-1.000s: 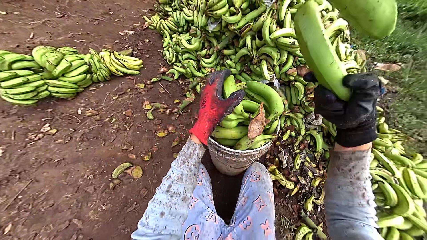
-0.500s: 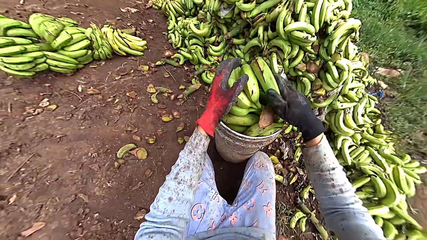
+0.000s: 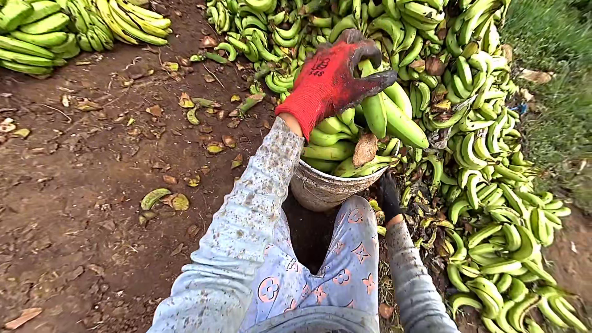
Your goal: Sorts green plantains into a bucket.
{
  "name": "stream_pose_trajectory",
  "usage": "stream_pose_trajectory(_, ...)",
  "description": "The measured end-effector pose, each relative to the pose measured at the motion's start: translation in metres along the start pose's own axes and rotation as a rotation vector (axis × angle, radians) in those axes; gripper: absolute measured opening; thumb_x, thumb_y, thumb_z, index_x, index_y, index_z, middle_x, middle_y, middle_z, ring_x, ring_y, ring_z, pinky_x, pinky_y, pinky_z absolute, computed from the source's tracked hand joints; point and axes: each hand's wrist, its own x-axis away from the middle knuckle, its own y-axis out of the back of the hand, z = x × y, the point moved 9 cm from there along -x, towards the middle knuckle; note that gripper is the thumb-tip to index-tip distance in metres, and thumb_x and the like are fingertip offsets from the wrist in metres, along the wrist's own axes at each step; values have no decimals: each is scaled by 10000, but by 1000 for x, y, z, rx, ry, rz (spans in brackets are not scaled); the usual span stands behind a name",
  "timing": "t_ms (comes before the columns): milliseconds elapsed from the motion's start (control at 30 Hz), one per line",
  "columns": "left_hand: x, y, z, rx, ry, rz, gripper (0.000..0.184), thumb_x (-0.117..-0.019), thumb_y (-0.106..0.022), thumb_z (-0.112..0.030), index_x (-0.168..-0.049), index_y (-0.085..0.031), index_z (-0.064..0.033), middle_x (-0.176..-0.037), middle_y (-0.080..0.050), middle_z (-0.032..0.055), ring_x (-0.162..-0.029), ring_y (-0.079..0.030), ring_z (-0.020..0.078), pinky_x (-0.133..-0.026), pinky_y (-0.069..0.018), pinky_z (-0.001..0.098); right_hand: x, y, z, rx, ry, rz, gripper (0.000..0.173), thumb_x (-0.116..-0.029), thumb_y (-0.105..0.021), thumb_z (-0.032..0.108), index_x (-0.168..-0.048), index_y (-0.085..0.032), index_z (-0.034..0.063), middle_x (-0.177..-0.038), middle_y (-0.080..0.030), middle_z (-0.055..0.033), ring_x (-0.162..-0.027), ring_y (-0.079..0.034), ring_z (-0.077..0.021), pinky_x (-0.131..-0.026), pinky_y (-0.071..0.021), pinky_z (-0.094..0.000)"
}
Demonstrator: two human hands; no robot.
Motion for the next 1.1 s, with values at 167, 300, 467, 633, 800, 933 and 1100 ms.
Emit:
stream_pose_trajectory(167,-4,-4,0,-14,-3,-7,494,-945,-491,-668,-1210,-649,-283,-1459,-533,3,-1297,-537,284,-981,-454,586,1,-23,-7,197,-20,-64,328,-1055,-512,69,-1322,-580,-109,-1255,-650,-256,-1175,-626,-280,-1058,-483,-409)
stream_pose_trajectory(300,3,-1,-2,-6,-1,-12,492,-933,-500,-659,-1224,-652,-292,-1454,-539,15,-1310,-514,303,-995,-428,583,11,45,22,-776,20,-193,202,-1078,-385,125,-1095,-582,82,-742,-599,9,-556,-564,-59,-517,-528,-223)
stream_pose_trajectory(467,8,-2,1,29,-6,-52,526,-904,-501,-687,-1231,-659,-307,-1400,-588,36,-1253,-556,311,-973,-427,601,38,90,155,-830,324,54,466,-1109,-258,442,-1423,-516,214,-1093,-697,20,-867,-695,-110,-760,-613,-331)
stream_pose_trajectory(633,11,0,0,15,8,-22,526,-880,-495,-698,-1222,-680,-344,-1624,-389,39,-1451,-379,371,-1102,-322,642,47,96,190,-464,117,-30,423,-1101,-386,311,-1505,-472,223,-1152,-668,27,-911,-664,-70,-785,-586,-279)
stream_pose_trajectory(800,8,0,4,22,60,30,515,-877,-547,-681,-1271,-677,-375,-1636,-384,30,-1512,-307,370,-1163,-280,649,56,93,203,-268,-44,70,690,-962,-677,152,-1571,-377,279,-1403,-601,4,-1132,-652,-144,-894,-593,-377)
stream_pose_trajectory(933,4,-3,5,29,104,127,535,-873,-555,-677,-1319,-655,-399,-1646,-372,36,-1520,-296,371,-1196,-235,641,63,99,208,-111,-224,120,781,-882,-784,158,-1555,-399,255,-1327,-655,-43,-1077,-681,-192,-846,-605,-418)
stream_pose_trajectory(1100,12,2,-2,121,175,370,711,-844,-680,-694,-1474,-531,-401,-1713,-179,125,-1550,-86,497,-1185,-121,737,59,101,224,78,-465,133,514,-845,-831,86,-1305,-605,49,-1111,-702,-130,-922,-700,-194,-826,-614,-393)
